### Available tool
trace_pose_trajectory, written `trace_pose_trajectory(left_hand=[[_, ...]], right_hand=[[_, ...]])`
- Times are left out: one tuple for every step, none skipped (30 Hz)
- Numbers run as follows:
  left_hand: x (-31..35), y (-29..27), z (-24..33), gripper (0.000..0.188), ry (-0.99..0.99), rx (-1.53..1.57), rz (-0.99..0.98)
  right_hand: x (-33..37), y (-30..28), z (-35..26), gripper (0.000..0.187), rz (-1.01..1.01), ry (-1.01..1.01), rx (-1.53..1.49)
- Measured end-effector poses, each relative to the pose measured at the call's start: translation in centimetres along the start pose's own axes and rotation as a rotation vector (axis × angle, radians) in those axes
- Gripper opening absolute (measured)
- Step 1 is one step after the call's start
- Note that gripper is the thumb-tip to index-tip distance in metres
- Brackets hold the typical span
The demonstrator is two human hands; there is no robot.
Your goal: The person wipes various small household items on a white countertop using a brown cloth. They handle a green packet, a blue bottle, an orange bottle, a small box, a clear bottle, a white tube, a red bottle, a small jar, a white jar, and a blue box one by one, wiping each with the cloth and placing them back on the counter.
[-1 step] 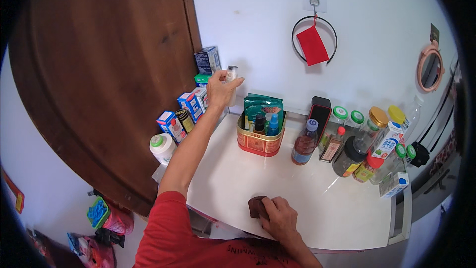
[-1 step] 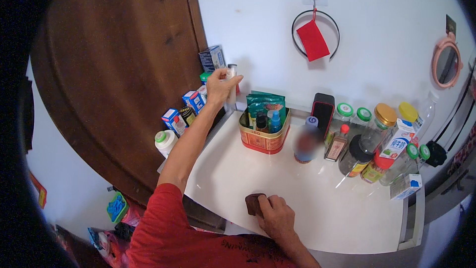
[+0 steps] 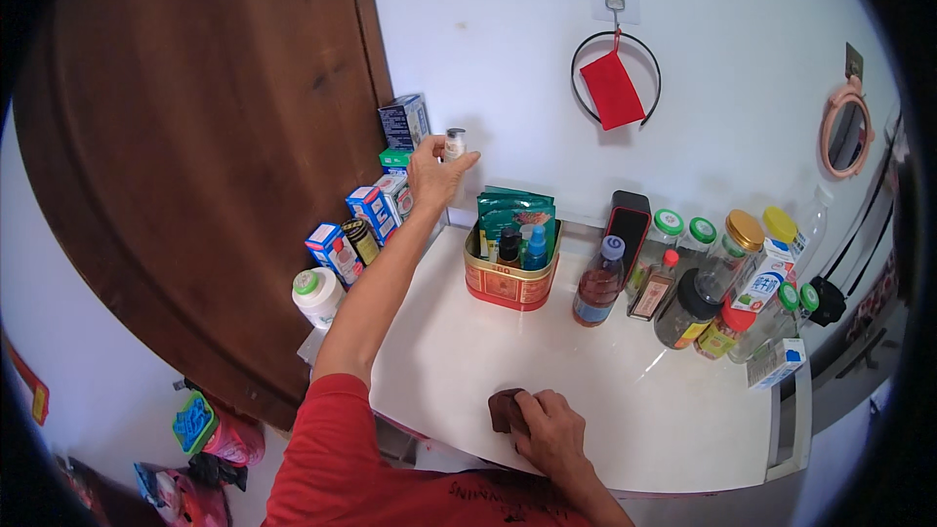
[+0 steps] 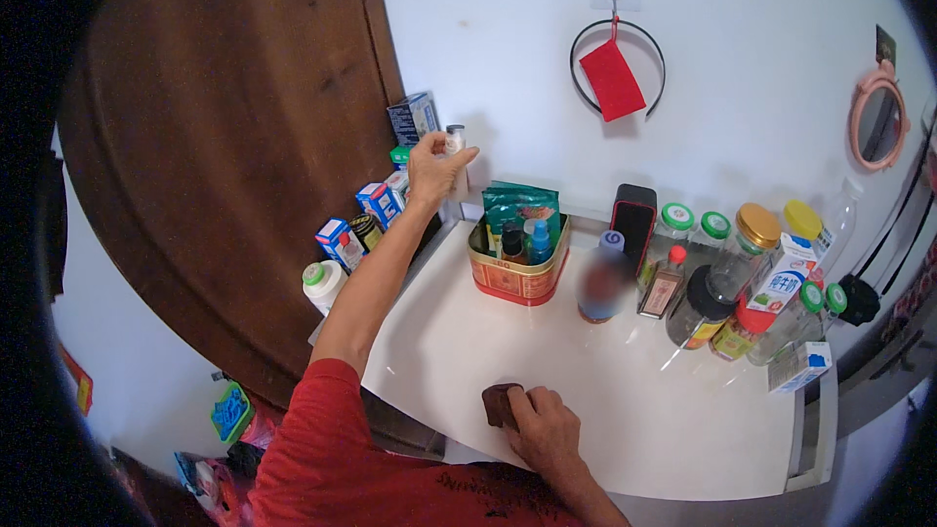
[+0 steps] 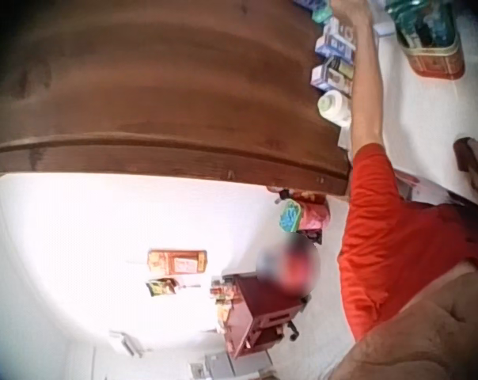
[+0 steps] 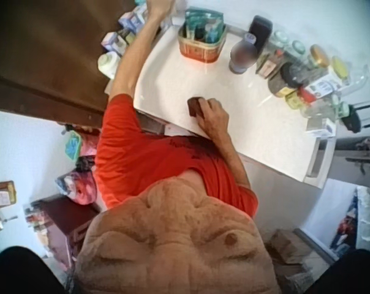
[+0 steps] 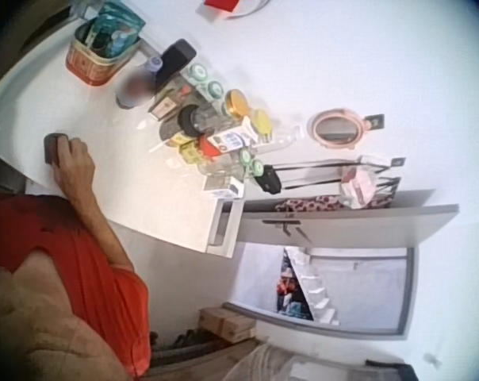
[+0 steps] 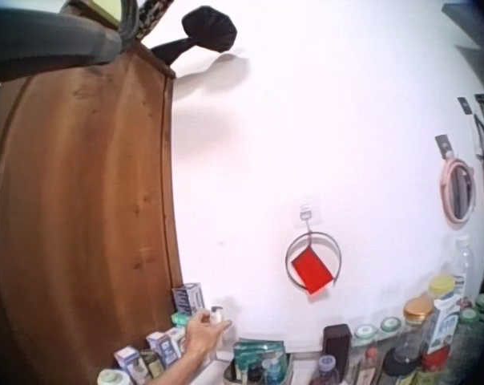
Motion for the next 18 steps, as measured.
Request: trace_pose_trajectory(left_hand=[[0.0, 0.1, 0.7, 0.051, 0.062, -0.044, 0.034], [-0.2, 0.6, 0.6, 0.051, 0.065, -0.083, 0.03], [-0.4, 1.0, 0.1, 0.05, 0.067, -0.122, 0.027], [-0.6, 1.4, -0.2, 0.05, 0.069, -0.158, 0.024], [-0.6, 1.6, -0.6, 0.05, 0.049, -0.138, 0.027], [-0.6, 1.7, -0.9, 0.05, 0.046, -0.141, 0.019], [-0.4, 1.8, -0.9, 0.05, 0.041, -0.144, 0.01], [-0.4, 1.9, -0.9, 0.051, 0.036, -0.148, 0.001], [-0.5, 2.4, -1.5, 0.051, 0.04, -0.151, 0.0], [-0.5, 2.7, -1.5, 0.051, 0.046, -0.152, -0.003], [-0.4, 2.8, -1.5, 0.051, 0.052, -0.152, -0.005], [-0.3, 3.0, -1.5, 0.051, 0.058, -0.153, -0.007], [-0.3, 3.3, -1.5, 0.052, 0.064, -0.172, -0.017], [-0.3, 3.5, -1.5, 0.052, 0.07, -0.192, -0.027], [-0.3, 3.8, -1.7, 0.052, 0.076, -0.211, -0.037], [-0.4, 4.0, -2.1, 0.053, 0.077, -0.191, -0.031], [-0.4, 4.3, -2.6, 0.053, 0.078, -0.171, -0.024], [-0.5, 4.4, -3.0, 0.053, 0.079, -0.151, -0.017]], right_hand=[[0.1, 0.1, 0.1, 0.039, -0.001, -0.007, 0.009], [0.1, 0.1, 0.2, 0.038, -0.008, 0.001, 0.008], [0.1, 0.1, 0.2, 0.038, -0.016, 0.008, 0.008], [0.1, 0.1, 0.2, 0.038, -0.024, 0.014, 0.01], [0.1, 0.1, 0.3, 0.038, -0.013, 0.01, 0.001], [0.2, 0.2, 0.3, 0.038, -0.002, 0.006, -0.007], [0.2, 0.2, 0.4, 0.039, 0.006, 0.004, -0.015], [0.2, 0.2, 0.4, 0.039, 0.004, 0.005, -0.016], [0.2, 0.2, 0.5, 0.039, 0.002, 0.005, -0.017], [0.1, 0.2, 0.5, 0.039, -0.002, 0.005, -0.019], [0.2, 0.3, 0.6, 0.039, -0.009, 0.01, -0.017], [0.2, 0.3, 0.6, 0.04, -0.015, 0.015, -0.016], [0.2, 0.3, 0.7, 0.04, -0.021, 0.016, -0.016], [0.1, 0.2, 0.6, 0.04, -0.025, 0.022, -0.019], [0.1, 0.1, 0.5, 0.04, -0.029, 0.027, -0.023], [0.0, 0.0, 0.4, 0.041, -0.033, 0.03, -0.029], [0.0, 0.0, 0.4, 0.041, -0.036, 0.027, -0.03], [0.0, 0.0, 0.3, 0.041, -0.039, 0.023, -0.031]])
Point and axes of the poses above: each hand's wrist, its own x-axis away from the middle knuckle, its own y-axis out of the palm, z = x × y, the point moved 5 cm from there along -x, towards the middle knuckle, and after that the axes turned 14 degrees about z, right-handed, at the moved point
